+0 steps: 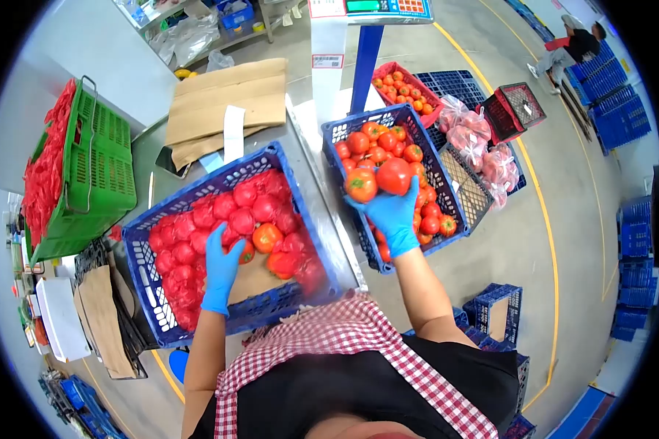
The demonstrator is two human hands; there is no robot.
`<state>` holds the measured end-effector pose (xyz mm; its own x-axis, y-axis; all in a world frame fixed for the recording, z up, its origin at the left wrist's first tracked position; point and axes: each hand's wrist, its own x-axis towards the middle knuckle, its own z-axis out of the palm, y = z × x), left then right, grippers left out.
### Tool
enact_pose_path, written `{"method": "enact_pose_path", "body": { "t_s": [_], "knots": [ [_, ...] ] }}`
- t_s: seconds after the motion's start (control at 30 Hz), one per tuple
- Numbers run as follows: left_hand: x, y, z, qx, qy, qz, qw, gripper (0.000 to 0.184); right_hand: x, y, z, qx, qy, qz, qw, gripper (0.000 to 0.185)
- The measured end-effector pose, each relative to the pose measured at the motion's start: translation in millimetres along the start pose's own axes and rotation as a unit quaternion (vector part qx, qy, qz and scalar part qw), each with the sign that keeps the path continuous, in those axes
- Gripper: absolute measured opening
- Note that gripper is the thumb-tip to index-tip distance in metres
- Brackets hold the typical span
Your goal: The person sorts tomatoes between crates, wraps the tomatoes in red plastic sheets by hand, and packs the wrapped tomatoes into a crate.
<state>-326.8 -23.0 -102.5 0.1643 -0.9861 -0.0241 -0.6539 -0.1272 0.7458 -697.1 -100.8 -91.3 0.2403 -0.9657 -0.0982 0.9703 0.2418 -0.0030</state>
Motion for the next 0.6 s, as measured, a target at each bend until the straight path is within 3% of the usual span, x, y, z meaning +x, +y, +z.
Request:
{"method": "enact_pose_path", "body": {
  "t_s": [0.07, 0.13, 0.23, 0.33, 0.4, 0.47, 0.6],
  "knots": [
    [-10, -44, 9, 0.095, 0.026, -0.069, 0.993, 0.076, 23, -46, -43, -0.194, 0.08, -0.044, 0.977, 0.083],
    [-15, -56, 20, 0.141, -0.012, -0.083, 0.987, 0.08, 51, -90, -86, -0.167, 0.163, -0.074, 0.97, 0.087],
    [-12, -49, 34, 0.203, -0.046, -0.115, 0.971, 0.084, 91, -131, -103, -0.233, 0.294, -0.116, 0.92, 0.089],
    [-10, -24, 35, 0.284, -0.054, -0.142, 0.947, 0.083, 146, -183, -169, -0.278, 0.335, -0.145, 0.889, 0.091],
    [-16, -14, 34, 0.382, -0.033, -0.126, 0.915, 0.079, 163, -191, -171, -0.397, 0.371, -0.17, 0.822, 0.077],
    [-12, -24, 29, 0.314, -0.061, -0.136, 0.938, 0.077, 173, -203, -172, -0.497, 0.385, -0.13, 0.767, 0.072],
    [-7, -45, 24, 0.221, -0.12, -0.138, 0.958, 0.073, 159, -184, -178, -0.478, 0.403, -0.099, 0.774, 0.057]
  ]
}}
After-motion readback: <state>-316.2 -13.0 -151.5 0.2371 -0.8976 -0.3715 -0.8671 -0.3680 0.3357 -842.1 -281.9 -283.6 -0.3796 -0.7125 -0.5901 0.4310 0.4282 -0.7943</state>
